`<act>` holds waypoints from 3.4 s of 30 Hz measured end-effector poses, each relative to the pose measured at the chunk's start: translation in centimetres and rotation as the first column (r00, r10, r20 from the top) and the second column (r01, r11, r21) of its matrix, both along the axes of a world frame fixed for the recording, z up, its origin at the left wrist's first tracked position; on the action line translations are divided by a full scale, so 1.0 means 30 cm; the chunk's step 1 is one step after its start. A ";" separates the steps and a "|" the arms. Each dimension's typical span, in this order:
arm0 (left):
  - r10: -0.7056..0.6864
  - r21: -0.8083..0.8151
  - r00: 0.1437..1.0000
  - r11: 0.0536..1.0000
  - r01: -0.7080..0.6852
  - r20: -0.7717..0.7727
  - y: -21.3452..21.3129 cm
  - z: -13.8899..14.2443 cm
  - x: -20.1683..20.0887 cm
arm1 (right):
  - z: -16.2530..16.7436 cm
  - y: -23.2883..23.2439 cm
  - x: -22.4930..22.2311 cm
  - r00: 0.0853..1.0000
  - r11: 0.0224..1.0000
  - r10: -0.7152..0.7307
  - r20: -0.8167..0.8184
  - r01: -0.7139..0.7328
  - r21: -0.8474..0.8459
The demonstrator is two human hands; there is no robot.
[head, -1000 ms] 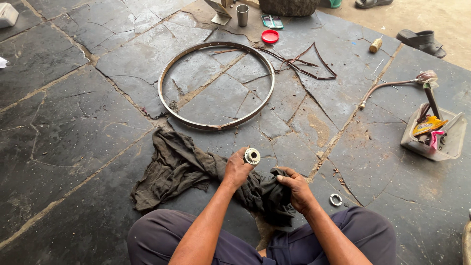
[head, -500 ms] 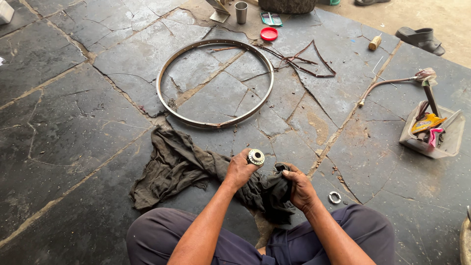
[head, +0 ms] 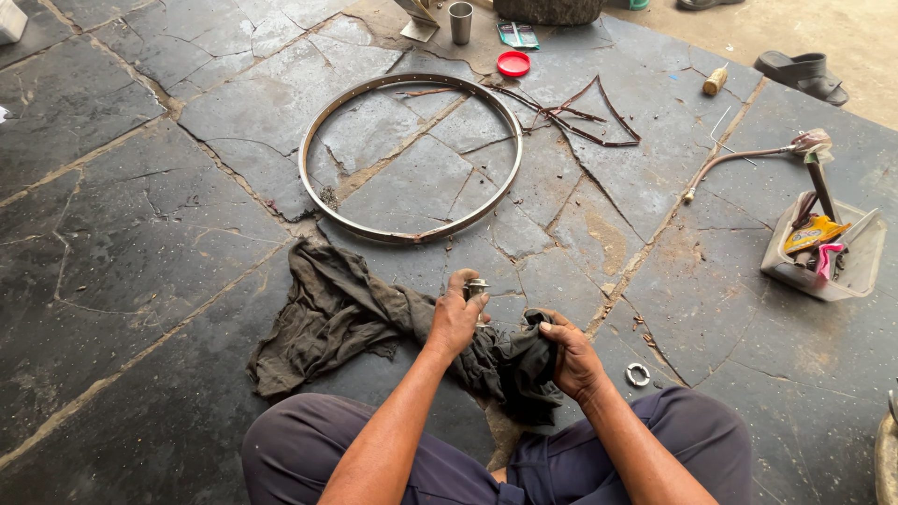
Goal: The person sits on the floor and wipes a silver bicycle hub with a dark cloth, rotating it to clean different sides. They briefly reach into a bowl of tools to pick a metal rod, use it on the hub, then continue wiping the hub with the cloth.
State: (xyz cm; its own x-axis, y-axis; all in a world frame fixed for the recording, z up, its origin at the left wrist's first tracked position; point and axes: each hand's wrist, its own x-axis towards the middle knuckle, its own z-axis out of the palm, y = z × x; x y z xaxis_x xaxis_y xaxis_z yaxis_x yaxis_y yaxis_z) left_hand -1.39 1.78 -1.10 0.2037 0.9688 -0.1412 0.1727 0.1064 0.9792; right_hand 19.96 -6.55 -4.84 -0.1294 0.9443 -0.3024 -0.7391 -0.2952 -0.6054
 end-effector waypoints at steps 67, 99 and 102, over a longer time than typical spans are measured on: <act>0.316 -0.410 0.721 0.911 -0.049 0.617 0.030 0.024 -0.056 | -0.001 -0.022 -0.104 0.883 0.972 0.167 0.438 -0.221 0.075; 0.281 -0.307 0.704 0.947 -0.094 0.652 0.045 -0.029 -0.111 | 0.117 0.012 -0.094 0.011 0.902 0.010 1.000 -0.432 -0.004; 0.280 -0.302 0.709 0.948 -0.099 0.647 0.046 -0.018 -0.113 | 0.121 0.010 -0.096 0.001 0.886 0.025 1.000 -0.463 -0.022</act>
